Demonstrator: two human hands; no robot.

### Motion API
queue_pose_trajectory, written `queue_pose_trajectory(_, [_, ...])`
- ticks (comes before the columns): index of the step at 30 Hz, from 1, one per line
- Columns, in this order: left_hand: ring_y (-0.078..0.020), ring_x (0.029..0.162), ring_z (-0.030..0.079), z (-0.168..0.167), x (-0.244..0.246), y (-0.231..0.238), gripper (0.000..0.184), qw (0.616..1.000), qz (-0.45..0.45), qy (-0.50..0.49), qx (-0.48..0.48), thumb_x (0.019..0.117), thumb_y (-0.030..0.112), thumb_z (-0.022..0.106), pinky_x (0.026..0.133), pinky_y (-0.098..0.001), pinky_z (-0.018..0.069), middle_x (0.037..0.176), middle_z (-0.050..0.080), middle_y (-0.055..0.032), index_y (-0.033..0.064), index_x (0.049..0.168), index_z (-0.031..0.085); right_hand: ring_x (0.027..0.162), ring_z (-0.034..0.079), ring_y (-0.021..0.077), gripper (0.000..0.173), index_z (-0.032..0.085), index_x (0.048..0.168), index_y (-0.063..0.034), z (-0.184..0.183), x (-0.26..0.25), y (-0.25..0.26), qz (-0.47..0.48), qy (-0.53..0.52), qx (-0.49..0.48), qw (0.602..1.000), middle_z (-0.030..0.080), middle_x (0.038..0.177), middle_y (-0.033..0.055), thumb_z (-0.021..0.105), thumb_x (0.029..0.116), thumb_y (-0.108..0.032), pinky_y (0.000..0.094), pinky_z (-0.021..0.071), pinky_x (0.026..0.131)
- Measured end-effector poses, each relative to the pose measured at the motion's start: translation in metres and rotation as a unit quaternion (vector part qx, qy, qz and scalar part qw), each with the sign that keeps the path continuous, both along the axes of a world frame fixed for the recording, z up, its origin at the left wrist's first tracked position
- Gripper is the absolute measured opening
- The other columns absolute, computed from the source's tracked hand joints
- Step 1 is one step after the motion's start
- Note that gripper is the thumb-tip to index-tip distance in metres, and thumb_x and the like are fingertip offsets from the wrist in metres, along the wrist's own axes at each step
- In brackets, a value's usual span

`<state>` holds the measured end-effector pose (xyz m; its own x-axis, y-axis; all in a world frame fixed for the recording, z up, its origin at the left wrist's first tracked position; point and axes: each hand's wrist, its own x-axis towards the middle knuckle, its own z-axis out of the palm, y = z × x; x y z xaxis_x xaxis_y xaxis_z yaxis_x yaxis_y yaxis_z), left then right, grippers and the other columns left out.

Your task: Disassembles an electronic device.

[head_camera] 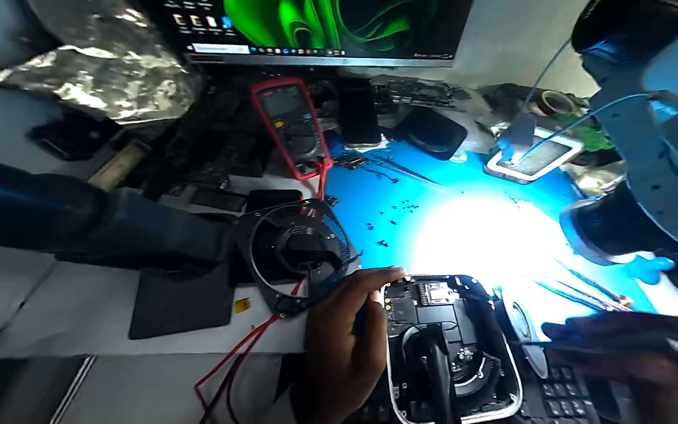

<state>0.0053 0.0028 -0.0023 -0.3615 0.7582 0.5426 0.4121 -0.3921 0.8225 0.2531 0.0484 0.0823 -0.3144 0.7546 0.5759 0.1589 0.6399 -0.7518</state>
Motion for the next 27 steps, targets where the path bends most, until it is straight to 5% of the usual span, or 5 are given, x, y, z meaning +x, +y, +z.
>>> queue_pose_trajectory(5, [-0.0055, 0.097, 0.07, 0.001, -0.002, -0.001, 0.031, 1.0, 0.001, -0.011, 0.0, 0.1013, 0.009, 0.047, 0.08, -0.0213, 0.0582, 0.114, 0.075, 0.0013, 0.0108, 0.116, 0.073, 0.099, 0.07, 0.0041, 0.083, 0.023, 0.157, -0.0372, -0.012, -0.063, 0.027, 0.064, -0.057, 0.079, 0.993, 0.065, 0.126, -0.0131, 0.073, 0.0943, -0.016, 0.0221, 0.063, 0.081])
queue_pose_trajectory(10, [-0.0027, 0.095, 0.068, -0.001, -0.002, -0.001, 0.029, 1.0, 0.005, -0.011, 0.006, 0.1015, 0.008, 0.048, 0.079, -0.0185, 0.0572, 0.11, 0.073, 0.0025, 0.0115, 0.118, 0.072, 0.098, 0.069, 0.002, 0.066, 0.026, 0.155, -0.0257, -0.011, -0.091, 0.045, 0.151, -0.164, 0.117, 0.968, 0.068, 0.117, -0.006, 0.063, 0.1012, -0.015, 0.0184, 0.0612, 0.082])
queue_pose_trajectory(16, [-0.0072, 0.103, 0.07, 0.0, -0.002, 0.0, 0.029, 1.0, 0.002, -0.019, 0.011, 0.102, 0.009, 0.047, 0.087, -0.0238, 0.0597, 0.114, 0.074, -0.0002, 0.0074, 0.12, 0.069, 0.094, 0.068, 0.0013, 0.066, 0.03, 0.154, -0.0241, -0.012, -0.097, 0.05, 0.154, -0.17, 0.142, 0.963, 0.068, 0.114, -0.0052, 0.065, 0.0997, -0.013, 0.0167, 0.0599, 0.078])
queue_pose_trajectory(27, [-0.0031, 0.094, 0.069, 0.002, -0.001, 0.001, 0.029, 0.999, 0.013, -0.03, 0.005, 0.0997, 0.007, 0.049, 0.078, -0.0183, 0.0573, 0.11, 0.074, 0.002, 0.0068, 0.122, 0.067, 0.099, 0.07, 0.0023, 0.062, 0.04, 0.15, -0.0164, -0.008, -0.102, 0.054, 0.171, -0.166, 0.145, 0.96, 0.069, 0.117, -0.0036, 0.071, 0.0963, -0.012, 0.0186, 0.0619, 0.083])
